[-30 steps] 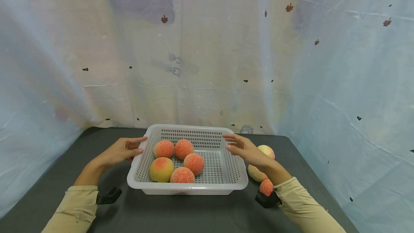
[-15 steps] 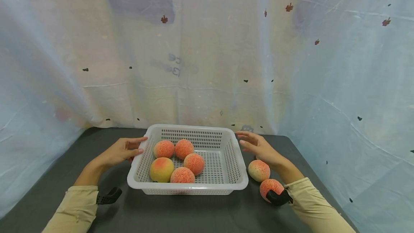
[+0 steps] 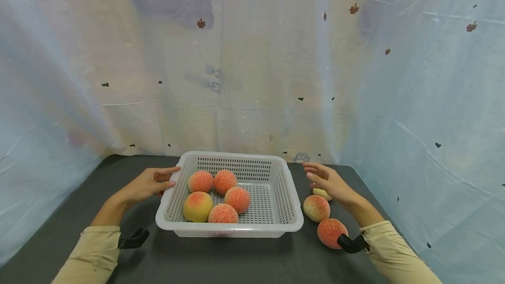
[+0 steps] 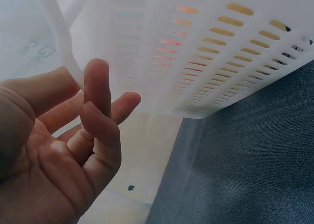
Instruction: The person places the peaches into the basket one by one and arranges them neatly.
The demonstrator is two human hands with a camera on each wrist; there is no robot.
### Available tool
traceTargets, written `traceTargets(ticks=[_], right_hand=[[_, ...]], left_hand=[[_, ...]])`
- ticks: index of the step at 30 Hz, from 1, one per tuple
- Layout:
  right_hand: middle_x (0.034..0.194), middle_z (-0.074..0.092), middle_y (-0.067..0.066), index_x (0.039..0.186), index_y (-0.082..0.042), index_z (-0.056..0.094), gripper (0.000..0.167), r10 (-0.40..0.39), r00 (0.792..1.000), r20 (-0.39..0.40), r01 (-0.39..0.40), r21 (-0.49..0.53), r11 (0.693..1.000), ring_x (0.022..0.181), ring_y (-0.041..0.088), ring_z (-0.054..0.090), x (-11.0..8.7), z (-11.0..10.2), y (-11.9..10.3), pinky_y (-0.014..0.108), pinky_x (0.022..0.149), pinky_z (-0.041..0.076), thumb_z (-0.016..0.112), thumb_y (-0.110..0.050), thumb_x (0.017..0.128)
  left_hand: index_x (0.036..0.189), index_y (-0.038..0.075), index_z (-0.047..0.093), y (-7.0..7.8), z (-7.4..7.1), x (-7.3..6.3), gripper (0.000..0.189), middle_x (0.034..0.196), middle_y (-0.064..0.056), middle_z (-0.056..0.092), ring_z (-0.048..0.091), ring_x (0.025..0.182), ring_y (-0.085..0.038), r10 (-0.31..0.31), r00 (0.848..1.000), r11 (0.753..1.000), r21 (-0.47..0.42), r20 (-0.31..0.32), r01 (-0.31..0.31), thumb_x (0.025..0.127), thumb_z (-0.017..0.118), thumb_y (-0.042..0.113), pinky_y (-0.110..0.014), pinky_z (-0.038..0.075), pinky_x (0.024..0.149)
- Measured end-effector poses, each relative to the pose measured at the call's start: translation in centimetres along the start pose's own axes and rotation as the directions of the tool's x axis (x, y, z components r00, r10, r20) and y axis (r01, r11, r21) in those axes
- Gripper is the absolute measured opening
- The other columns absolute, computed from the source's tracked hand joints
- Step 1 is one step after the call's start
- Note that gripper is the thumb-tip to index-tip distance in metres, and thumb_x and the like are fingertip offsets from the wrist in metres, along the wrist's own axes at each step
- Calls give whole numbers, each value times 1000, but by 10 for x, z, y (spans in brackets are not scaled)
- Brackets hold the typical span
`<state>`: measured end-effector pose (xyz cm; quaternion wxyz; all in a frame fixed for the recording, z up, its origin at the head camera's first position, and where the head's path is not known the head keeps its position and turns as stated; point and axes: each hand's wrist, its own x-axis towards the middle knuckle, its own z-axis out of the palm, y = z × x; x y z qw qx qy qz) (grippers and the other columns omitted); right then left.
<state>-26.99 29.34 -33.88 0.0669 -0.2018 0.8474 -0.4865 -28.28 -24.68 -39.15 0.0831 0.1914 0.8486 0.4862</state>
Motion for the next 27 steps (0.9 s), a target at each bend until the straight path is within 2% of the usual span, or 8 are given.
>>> traceTargets(ticks=[4, 12, 17, 22, 25, 27], right_hand=[[158, 36, 28, 154, -3, 36, 55, 11, 1000, -2, -11, -20, 1000, 144, 49, 36, -8, -4, 7, 60, 110, 42, 50, -28, 107], [156, 38, 30, 153, -4, 38, 52, -2, 1000, -8, 1, -84, 996, 138, 54, 41, -31, -10, 18, 59, 103, 48, 49, -27, 108], [155, 39, 32, 153, -2, 37, 52, 0, 1000, -12, -1, -97, 995, 138, 55, 41, -45, -10, 21, 58, 103, 48, 49, -25, 108], [154, 40, 31, 153, 2, 35, 54, 18, 1000, -24, -20, -101, 995, 138, 52, 44, -56, -12, 24, 52, 103, 50, 49, -24, 108], [153, 41, 32, 152, 5, 35, 53, 11, 1000, -20, -13, -112, 994, 136, 45, 49, -62, -15, 26, 46, 102, 52, 48, -22, 108], [152, 42, 33, 152, 4, 36, 52, 15, 1000, -15, -17, -106, 994, 135, 32, 54, -66, -16, 28, 44, 102, 52, 49, -21, 108]], left_hand=[[156, -1, 32, 1, 0, 0, 69, 139, -32, 58, 69, 81, -17, -1, 1000, 1000, -5, 0, 1, 101, 64, 23, -34, 59, 68], [157, 1, 31, 2, 2, 0, 70, 141, -30, 57, 70, 83, -20, -29, 1000, 999, -15, -7, 28, 100, 64, 26, -35, 59, 70], [158, 2, 31, 0, 2, 0, 71, 142, -30, 56, 70, 84, -20, -40, 999, 999, -34, -6, 40, 100, 65, 27, -37, 60, 72], [158, 3, 31, -2, 2, 1, 71, 142, -30, 56, 70, 85, -21, -44, 999, 998, -42, -5, 43, 100, 65, 27, -36, 60, 73], [158, 3, 31, -2, 2, 1, 71, 144, -30, 55, 70, 87, -21, -41, 999, 998, -43, -6, 41, 100, 65, 28, -35, 60, 73], [158, 4, 30, -2, 2, 2, 72, 145, -30, 54, 71, 88, -22, -39, 999, 998, -42, -7, 38, 100, 64, 28, -35, 60, 74]])
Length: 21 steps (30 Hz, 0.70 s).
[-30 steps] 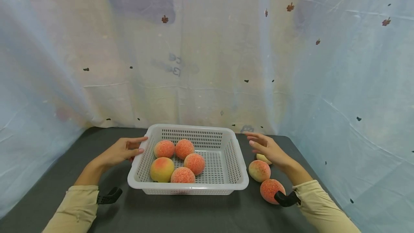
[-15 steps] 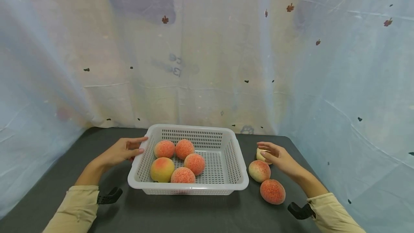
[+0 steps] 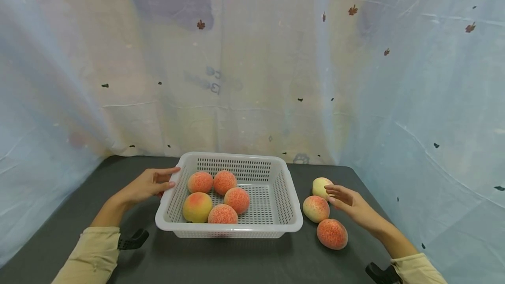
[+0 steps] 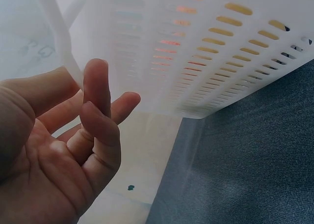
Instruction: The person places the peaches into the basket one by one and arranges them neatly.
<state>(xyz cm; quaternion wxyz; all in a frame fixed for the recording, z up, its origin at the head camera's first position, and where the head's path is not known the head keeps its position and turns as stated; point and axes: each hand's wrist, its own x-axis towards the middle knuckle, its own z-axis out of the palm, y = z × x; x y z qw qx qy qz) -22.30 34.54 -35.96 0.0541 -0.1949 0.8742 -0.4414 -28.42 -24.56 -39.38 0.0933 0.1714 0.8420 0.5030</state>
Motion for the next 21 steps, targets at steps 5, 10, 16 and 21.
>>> traceTargets(ticks=[5, 10, 16, 21], right_hand=[[154, 42, 30, 152, 0, 37, 52, 38, 999, 14, -38, 4, 999, 138, 30, 52, -9, -1, 5, 48, 103, 50, 50, -23, 107], [155, 40, 29, 153, 1, 36, 55, 42, 998, 43, -42, -7, 999, 139, 45, 46, -17, -2, 14, 47, 101, 51, 52, -23, 106], [156, 44, 12, 153, 2, 36, 54, 18, 990, 138, -26, 57, 998, 122, -16, 48, -30, -2, 32, 26, 96, 51, 53, -15, 105], [156, 45, 9, 154, 1, 37, 53, 9, 978, 207, -30, 100, 995, 123, -19, 46, -35, -1, 45, 35, 95, 53, 52, -11, 105]], left_hand=[[158, 3, 31, 1, 0, 0, 71, 144, -30, 55, 71, 86, -22, 2, 1000, 1000, 6, -3, -2, 100, 64, 27, -35, 60, 73], [158, 2, 31, 1, 0, -1, 70, 143, -30, 55, 71, 85, -22, 12, 1000, 1000, 7, 2, -12, 100, 64, 26, -35, 60, 72], [158, 2, 30, 2, 0, -1, 71, 143, -30, 55, 72, 85, -22, 12, 1000, 1000, 1, 5, -12, 101, 64, 26, -35, 60, 73], [158, 2, 30, 2, 0, -1, 71, 143, -30, 55, 71, 85, -21, 12, 1000, 1000, -1, 3, -12, 100, 64, 26, -36, 60, 73]])
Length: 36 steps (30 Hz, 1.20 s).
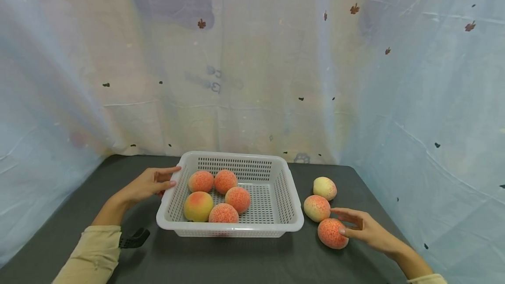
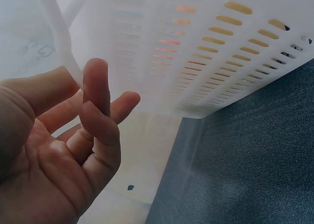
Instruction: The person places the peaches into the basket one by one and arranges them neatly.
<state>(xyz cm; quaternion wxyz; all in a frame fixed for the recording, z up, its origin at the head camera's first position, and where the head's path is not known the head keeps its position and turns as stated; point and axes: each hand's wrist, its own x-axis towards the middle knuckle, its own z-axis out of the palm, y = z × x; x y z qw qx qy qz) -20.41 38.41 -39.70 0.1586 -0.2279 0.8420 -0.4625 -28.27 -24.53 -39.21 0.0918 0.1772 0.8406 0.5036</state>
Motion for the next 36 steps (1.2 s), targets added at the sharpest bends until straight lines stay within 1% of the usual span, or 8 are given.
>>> traceTargets(ticks=[3, 6, 12, 15, 20, 22, 31, 36], right_hand=[[156, 47, 11, 154, 1, 37, 53, -13, 999, 39, 13, 15, 1000, 126, -18, 45, 0, 1, 7, 29, 94, 52, 51, -8, 104], [157, 43, 22, 154, 1, 37, 53, -18, 998, 64, 16, 23, 1000, 129, -15, 45, 0, 3, 14, 22, 94, 49, 52, -6, 103], [156, 34, 35, 155, 1, 35, 58, -24, 996, 91, 19, 48, 999, 129, -10, 49, 2, 4, 23, 20, 96, 48, 56, -4, 101], [158, 40, 25, 156, 2, 33, 60, -34, 995, 95, 27, 73, 997, 128, -5, 53, 3, 5, 28, 21, 95, 50, 57, -2, 100], [148, 54, -15, 156, 4, 31, 62, -50, 995, 86, 42, 92, 995, 122, 0, 59, 4, 5, 32, 24, 92, 53, 58, 0, 99], [144, 55, -23, 155, 4, 32, 62, -54, 996, 74, 48, 83, 995, 121, 0, 60, 4, 4, 32, 25, 91, 53, 58, -1, 99], [142, 55, -24, 154, 4, 34, 58, -54, 997, 52, 51, 65, 997, 124, -3, 57, 4, 3, 28, 22, 94, 51, 57, -2, 100], [144, 55, -22, 156, 4, 30, 58, -55, 997, 53, 49, 108, 993, 125, -2, 58, 5, 1, 20, 27, 94, 54, 53, -1, 102]], left_hand=[[158, 2, 30, 1, 0, -1, 71, 143, -30, 55, 70, 84, -21, -1, 1000, 1000, 4, 2, 1, 100, 64, 26, -37, 60, 73], [158, 2, 31, 1, 0, -1, 71, 142, -30, 56, 70, 83, -21, -6, 1000, 1000, 17, 0, 6, 100, 64, 27, -39, 60, 73], [158, 3, 31, -2, 1, -2, 71, 142, -29, 56, 70, 83, -22, -12, 1000, 1000, 17, -7, 12, 100, 64, 28, -39, 60, 74], [158, 3, 31, -3, 1, -2, 71, 142, -30, 56, 70, 83, -22, -11, 1000, 1000, 2, -3, 11, 100, 64, 27, -39, 60, 73], [158, 2, 30, -3, 0, -1, 70, 143, -31, 55, 71, 84, -21, 10, 1000, 1000, -16, 9, -10, 100, 64, 25, -37, 61, 73], [158, 2, 30, -2, -2, -1, 70, 142, -31, 56, 71, 84, -21, 17, 1000, 1000, -16, 7, -17, 100, 64, 24, -37, 61, 73], [157, 1, 31, 1, -3, 0, 70, 140, -31, 57, 70, 82, -19, -2, 1000, 1000, 16, 8, 1, 100, 64, 24, -34, 59, 70], [157, 1, 32, 1, -2, -1, 69, 140, -31, 57, 70, 83, -20, -1, 1000, 1000, 24, 1, 1, 100, 64, 25, -34, 59, 70]])
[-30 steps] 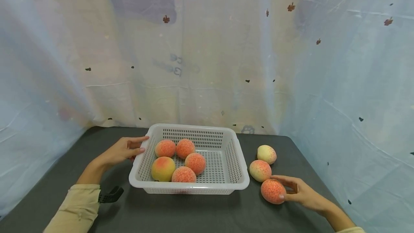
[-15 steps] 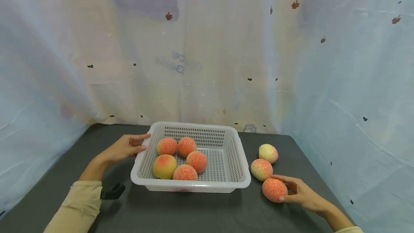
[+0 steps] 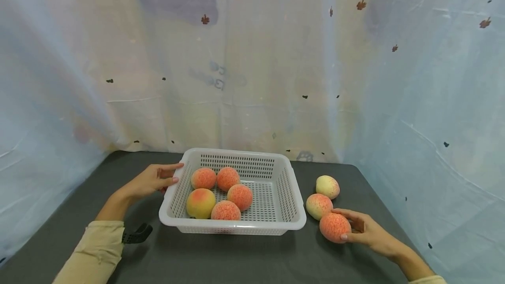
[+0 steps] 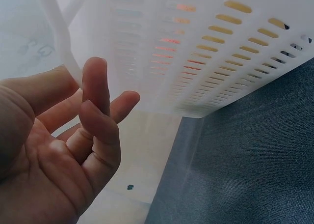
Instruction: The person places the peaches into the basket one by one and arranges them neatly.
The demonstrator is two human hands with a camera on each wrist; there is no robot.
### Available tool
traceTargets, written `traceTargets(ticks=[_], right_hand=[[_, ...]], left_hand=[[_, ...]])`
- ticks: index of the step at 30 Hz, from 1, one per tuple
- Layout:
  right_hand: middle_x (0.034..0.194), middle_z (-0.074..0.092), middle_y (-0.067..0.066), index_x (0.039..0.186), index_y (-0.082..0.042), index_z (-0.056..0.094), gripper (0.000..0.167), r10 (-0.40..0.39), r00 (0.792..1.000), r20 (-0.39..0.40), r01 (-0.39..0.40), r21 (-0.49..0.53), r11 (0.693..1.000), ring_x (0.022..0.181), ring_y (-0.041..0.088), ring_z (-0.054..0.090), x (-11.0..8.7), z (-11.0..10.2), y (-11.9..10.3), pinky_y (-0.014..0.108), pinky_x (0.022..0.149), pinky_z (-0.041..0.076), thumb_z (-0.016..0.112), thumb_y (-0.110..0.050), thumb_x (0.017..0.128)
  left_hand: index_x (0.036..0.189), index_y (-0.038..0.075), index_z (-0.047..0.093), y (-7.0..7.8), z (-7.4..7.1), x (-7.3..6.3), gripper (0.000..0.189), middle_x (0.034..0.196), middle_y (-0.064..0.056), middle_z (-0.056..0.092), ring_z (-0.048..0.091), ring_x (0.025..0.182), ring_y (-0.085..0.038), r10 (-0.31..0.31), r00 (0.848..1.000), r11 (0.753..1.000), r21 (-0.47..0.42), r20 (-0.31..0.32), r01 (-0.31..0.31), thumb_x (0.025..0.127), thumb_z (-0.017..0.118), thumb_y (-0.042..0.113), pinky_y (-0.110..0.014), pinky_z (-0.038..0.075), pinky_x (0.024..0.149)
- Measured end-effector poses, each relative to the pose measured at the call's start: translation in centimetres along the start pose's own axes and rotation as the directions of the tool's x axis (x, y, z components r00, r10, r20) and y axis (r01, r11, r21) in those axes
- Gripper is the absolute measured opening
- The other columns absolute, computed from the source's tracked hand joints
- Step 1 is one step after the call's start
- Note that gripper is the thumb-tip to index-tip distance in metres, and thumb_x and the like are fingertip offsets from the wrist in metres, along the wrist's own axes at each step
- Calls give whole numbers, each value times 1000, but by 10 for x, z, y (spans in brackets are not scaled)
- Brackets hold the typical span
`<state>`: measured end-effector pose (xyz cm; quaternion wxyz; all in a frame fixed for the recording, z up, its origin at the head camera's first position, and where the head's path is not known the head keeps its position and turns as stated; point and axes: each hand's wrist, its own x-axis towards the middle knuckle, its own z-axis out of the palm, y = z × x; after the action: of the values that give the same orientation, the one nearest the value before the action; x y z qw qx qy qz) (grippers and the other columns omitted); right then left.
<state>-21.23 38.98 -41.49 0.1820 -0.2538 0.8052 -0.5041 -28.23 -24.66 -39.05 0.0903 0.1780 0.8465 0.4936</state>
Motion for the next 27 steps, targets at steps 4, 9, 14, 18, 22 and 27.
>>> traceTargets(ticks=[4, 9, 14, 18, 22, 27], right_hand=[[146, 52, -22, 157, 3, 27, 60, -2, 1000, -5, 2, 28, 1000, 127, -5, 55, 2, 0, -9, 30, 94, 56, 51, -2, 103], [147, 51, -21, 158, 2, 25, 61, -22, 1000, -15, 22, 31, 999, 128, -5, 54, 6, 0, -17, 31, 95, 56, 51, -2, 103], [147, 52, -18, 157, 4, 26, 61, -71, 996, -44, 73, 35, 997, 128, -1, 57, 11, 1, -26, 33, 93, 57, 52, 0, 102], [145, 54, -18, 156, 5, 26, 62, -93, 992, -80, 96, 37, 995, 126, 1, 59, 16, 2, -35, 33, 92, 58, 54, 1, 101], [143, 53, -21, 156, 3, 28, 63, -111, 986, -121, 113, 13, 993, 124, -1, 59, 25, 3, -43, 31, 90, 58, 56, 0, 100], [142, 53, -22, 157, -1, 31, 63, -125, 981, -146, 124, -18, 992, 123, -1, 60, 40, 4, -53, 29, 90, 56, 58, -3, 100]], left_hand=[[157, 1, 32, 0, -1, 0, 69, 140, -31, 57, 69, 82, -19, -1, 1000, 1000, 1, -4, 1, 100, 64, 25, -36, 59, 70], [157, 1, 32, -2, -1, 0, 70, 139, -31, 58, 70, 82, -19, 0, 1000, 1000, -1, 1, 0, 100, 64, 25, -36, 59, 70], [157, 1, 32, -3, 0, 2, 69, 138, -31, 58, 70, 82, -18, 12, 1000, 1000, -16, 12, -12, 101, 64, 24, -35, 59, 69], [157, 1, 32, -5, 0, 2, 69, 138, -31, 59, 69, 80, -17, 16, 1000, 1000, -24, 13, -16, 101, 64, 24, -35, 59, 68], [157, 2, 33, -6, 0, 2, 69, 138, -31, 59, 69, 80, -17, 14, 1000, 1000, -24, 6, -14, 100, 64, 25, -34, 59, 68], [157, 3, 33, -5, 0, 1, 69, 141, -30, 57, 70, 82, -19, 2, 1000, 1000, -17, -1, -2, 100, 65, 26, -35, 59, 69]])
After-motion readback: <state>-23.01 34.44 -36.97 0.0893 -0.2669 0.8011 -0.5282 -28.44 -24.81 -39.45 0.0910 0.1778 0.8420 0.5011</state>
